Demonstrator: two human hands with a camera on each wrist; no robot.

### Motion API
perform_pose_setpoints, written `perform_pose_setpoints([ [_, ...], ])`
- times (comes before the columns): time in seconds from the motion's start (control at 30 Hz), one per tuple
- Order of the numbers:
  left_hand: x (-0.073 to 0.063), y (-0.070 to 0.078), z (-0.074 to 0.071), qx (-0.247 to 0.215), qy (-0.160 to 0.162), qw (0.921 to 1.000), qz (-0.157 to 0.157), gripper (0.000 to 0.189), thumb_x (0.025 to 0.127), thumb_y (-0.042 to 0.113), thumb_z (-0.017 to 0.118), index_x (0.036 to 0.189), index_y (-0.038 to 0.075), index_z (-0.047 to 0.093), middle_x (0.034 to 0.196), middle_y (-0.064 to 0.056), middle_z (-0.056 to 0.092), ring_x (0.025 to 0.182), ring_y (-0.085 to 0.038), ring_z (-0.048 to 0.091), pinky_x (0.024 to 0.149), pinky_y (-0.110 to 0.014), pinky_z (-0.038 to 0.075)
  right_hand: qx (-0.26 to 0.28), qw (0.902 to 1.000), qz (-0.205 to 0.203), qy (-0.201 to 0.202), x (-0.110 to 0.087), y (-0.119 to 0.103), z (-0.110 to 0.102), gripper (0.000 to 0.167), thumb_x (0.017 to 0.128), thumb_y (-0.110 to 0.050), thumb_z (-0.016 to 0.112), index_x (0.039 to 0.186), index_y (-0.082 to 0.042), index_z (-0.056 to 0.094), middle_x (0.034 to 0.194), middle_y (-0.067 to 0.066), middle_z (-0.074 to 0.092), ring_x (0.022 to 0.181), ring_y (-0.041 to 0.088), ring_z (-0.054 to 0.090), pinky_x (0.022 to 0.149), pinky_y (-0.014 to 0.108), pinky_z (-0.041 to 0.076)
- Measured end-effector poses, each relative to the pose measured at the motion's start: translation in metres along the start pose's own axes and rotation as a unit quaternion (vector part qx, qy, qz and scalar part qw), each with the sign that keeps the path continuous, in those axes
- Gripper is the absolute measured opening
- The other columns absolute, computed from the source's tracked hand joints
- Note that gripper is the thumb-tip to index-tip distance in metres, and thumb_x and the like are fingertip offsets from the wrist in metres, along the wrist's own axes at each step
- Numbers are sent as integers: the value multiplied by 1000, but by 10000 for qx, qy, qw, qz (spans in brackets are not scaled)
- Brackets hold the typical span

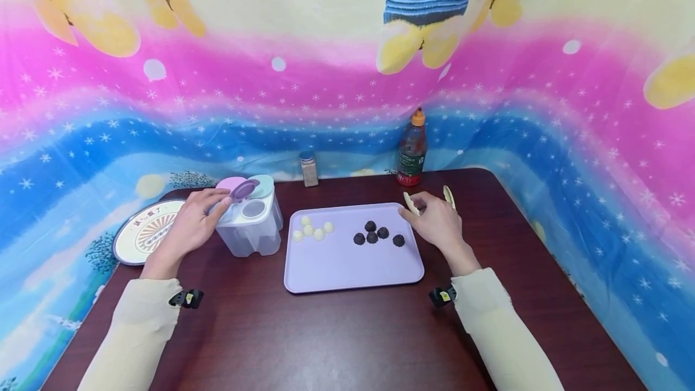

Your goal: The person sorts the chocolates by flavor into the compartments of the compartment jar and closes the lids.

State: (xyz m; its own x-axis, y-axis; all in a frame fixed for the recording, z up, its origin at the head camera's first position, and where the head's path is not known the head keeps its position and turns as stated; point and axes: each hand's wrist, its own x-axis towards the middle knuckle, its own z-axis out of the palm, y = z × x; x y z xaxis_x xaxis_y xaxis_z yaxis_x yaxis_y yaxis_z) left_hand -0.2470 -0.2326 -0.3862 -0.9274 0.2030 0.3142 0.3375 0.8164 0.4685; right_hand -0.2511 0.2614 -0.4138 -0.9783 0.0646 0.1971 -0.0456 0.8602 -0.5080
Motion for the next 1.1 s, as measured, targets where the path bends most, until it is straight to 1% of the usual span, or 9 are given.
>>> perform_pose_setpoints([
  [0.13,0,0,-1,3,-3,10000,10,57,107,44,39,131,-2,62,142,-20,55,138,-42,39,115,-57,30,-109,9998,180,25,-3,10,-2,53,88,-54,69,123,-15,67,111,10,73,97,28,67,81,55,48],
  [0.2,0,0,-1,-8,29,10000,36,56,107,43,40,130,-2,63,142,-20,56,137,-42,39,115,-57,30,-225,9995,231,-4,-3,15,-3,55,88,-57,67,124,-15,66,112,11,73,100,30,66,82,57,47],
  [0.37,-1,-1,-2,-73,32,9999,67,54,106,41,41,129,-2,64,141,-21,56,137,-42,40,114,-57,30,-485,9983,266,-160,-6,25,-7,62,87,-60,65,128,-13,63,117,15,71,103,37,65,80,57,48],
  [0.47,-1,-1,-2,-67,-10,9999,79,55,107,42,41,130,-3,63,142,-21,56,137,-42,39,114,-58,30,-596,9975,290,-233,-9,32,-10,62,88,-58,66,129,-11,62,118,17,71,103,39,64,78,58,48],
  [0.6,-1,-1,-1,-76,-16,9999,108,55,107,42,41,130,-3,63,142,-21,56,136,-42,40,114,-57,30,-711,9961,375,-350,-12,43,-12,65,87,-58,67,130,-10,61,119,18,70,104,41,63,77,58,47],
  [0.8,-1,0,-1,-58,10,9999,144,55,107,41,40,129,-3,63,141,-22,56,136,-43,40,114,-58,30,-913,9926,608,-523,-14,61,-10,75,85,-65,66,132,-7,59,121,20,68,100,41,62,73,56,47],
  [0.97,-1,-1,-1,-56,18,9999,131,55,107,41,40,130,-3,63,141,-22,56,136,-43,40,114,-58,30,-1092,9885,801,-673,-14,72,-8,82,82,-68,65,131,-2,58,115,22,67,93,38,62,67,51,46],
  [1.07,-1,-1,-1,-60,26,9999,125,55,107,41,41,130,-3,63,141,-22,56,136,-42,40,114,-58,30,-1157,9858,934,-776,-14,76,-8,83,81,-71,66,128,-3,60,100,18,68,84,34,60,63,45,43],
  [1.1,-1,-1,-1,-59,33,9999,130,55,107,41,41,130,-3,63,141,-22,56,136,-42,40,114,-58,30,-1174,9851,970,-805,-14,77,-8,81,80,-71,65,124,-3,63,94,16,68,81,33,59,62,44,42],
])
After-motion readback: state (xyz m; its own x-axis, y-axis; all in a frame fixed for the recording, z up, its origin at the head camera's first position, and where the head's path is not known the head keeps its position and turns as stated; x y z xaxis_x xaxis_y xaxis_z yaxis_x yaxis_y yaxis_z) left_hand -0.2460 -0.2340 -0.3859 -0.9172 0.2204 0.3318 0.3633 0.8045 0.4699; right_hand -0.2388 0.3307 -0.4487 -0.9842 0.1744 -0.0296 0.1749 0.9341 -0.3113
